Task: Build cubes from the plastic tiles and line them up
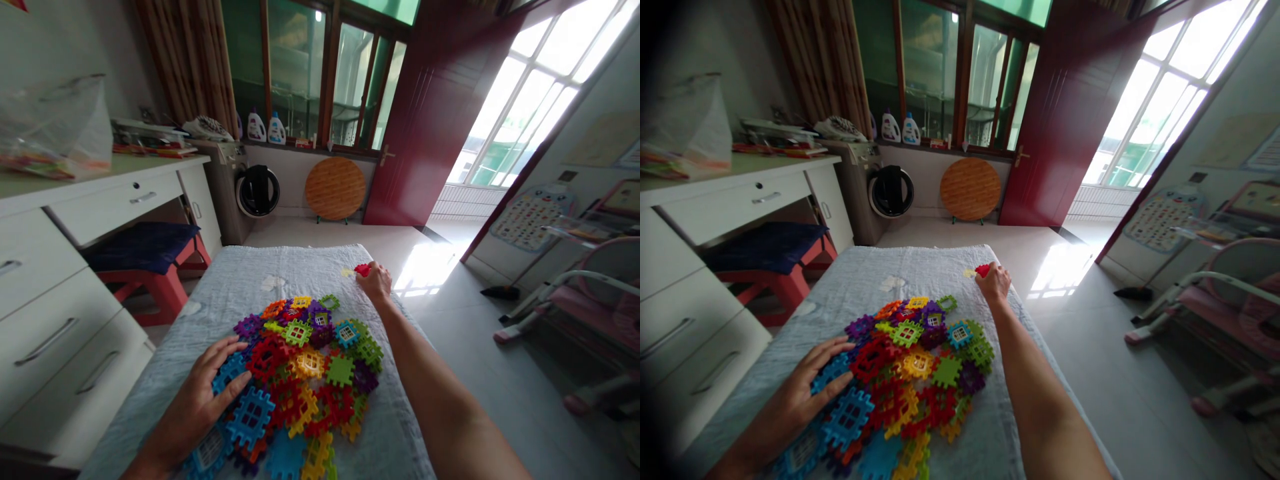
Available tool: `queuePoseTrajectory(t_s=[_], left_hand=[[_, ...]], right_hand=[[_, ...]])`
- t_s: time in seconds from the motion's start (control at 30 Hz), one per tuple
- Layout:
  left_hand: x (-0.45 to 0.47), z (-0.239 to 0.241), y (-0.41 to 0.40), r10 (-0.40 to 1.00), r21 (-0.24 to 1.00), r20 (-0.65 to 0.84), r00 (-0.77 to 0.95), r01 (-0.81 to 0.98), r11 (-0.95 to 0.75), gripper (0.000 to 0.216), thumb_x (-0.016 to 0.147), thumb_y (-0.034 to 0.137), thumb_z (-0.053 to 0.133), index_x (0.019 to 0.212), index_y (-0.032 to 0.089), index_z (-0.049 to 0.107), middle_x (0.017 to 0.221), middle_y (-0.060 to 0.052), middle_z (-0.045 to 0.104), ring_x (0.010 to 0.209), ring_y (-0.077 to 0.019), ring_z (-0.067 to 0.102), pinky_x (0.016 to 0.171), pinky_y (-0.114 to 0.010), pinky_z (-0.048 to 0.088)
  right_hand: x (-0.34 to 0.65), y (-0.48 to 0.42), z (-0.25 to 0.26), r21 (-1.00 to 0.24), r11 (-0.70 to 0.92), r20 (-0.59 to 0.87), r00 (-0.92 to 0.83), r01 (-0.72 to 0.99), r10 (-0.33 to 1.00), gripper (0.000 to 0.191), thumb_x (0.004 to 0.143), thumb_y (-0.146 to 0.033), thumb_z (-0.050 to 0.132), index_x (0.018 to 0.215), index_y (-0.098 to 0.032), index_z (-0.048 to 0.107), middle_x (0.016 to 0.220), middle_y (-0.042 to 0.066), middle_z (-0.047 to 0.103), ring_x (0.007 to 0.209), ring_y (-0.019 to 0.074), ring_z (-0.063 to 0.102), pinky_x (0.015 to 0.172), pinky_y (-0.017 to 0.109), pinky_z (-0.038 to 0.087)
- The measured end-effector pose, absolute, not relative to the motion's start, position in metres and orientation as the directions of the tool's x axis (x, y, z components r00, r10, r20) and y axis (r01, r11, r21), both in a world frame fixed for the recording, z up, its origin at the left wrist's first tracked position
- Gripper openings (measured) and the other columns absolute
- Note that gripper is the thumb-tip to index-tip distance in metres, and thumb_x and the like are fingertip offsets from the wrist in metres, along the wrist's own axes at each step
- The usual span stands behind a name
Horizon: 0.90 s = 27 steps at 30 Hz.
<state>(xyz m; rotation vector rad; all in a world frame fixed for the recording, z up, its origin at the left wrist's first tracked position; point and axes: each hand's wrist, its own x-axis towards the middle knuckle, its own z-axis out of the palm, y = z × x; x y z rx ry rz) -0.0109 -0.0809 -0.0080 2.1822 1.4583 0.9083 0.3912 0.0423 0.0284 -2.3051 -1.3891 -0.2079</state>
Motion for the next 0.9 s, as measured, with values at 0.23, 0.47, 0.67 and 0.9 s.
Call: queuePoseTrajectory(t_s=[0.23,0.47,0.67,0.9], left_hand=[[-0.012,-0.01,-0.081,0.918,0.599,0.306,0.252,0.699,-0.391,0.046,0.082,0.052,0.056,0.122,0.031,0.055,0.136,-0.005,0.05,0.126,-0.0272,0.049,0.106,-0.048,0.042],[-0.012,-0.01,-0.082,0.915,0.589,0.316,0.249,0.705,-0.395,0.046,0.082,0.051,0.056,0.123,0.03,0.056,0.136,-0.005,0.05,0.127,-0.0283,0.049,0.106,-0.049,0.042],[-0.011,-0.009,-0.082,0.915,0.598,0.318,0.247,0.696,-0.396,0.046,0.081,0.051,0.057,0.123,0.031,0.056,0.137,-0.004,0.05,0.127,-0.0287,0.049,0.106,-0.049,0.041],[-0.011,-0.01,-0.081,0.916,0.61,0.316,0.248,0.686,-0.396,0.047,0.081,0.052,0.057,0.123,0.031,0.056,0.136,-0.005,0.05,0.127,-0.0289,0.049,0.107,-0.049,0.041]], right_hand=[[0.418,0.041,0.022,-0.348,-0.451,0.295,0.552,0.822,0.78,0.046,0.075,-0.048,0.061,0.11,-0.019,0.059,0.102,0.01,0.067,0.094,0.0251,0.059,0.081,0.034,0.041],[0.41,0.036,-0.001,-0.32,-0.442,0.291,0.531,0.838,0.796,0.046,0.075,-0.049,0.062,0.111,-0.02,0.06,0.109,0.011,0.062,0.104,0.0282,0.053,0.086,0.037,0.038],[0.412,0.035,-0.003,-0.359,-0.447,0.3,0.555,0.819,0.776,0.058,0.071,-0.05,0.065,0.12,-0.019,0.055,0.112,0.012,0.06,0.108,0.0307,0.051,0.088,0.038,0.037],[0.413,0.04,-0.006,-0.387,-0.453,0.289,0.573,0.803,0.767,0.052,0.076,-0.042,0.061,0.121,-0.016,0.053,0.109,0.013,0.063,0.104,0.0286,0.056,0.089,0.037,0.038]])
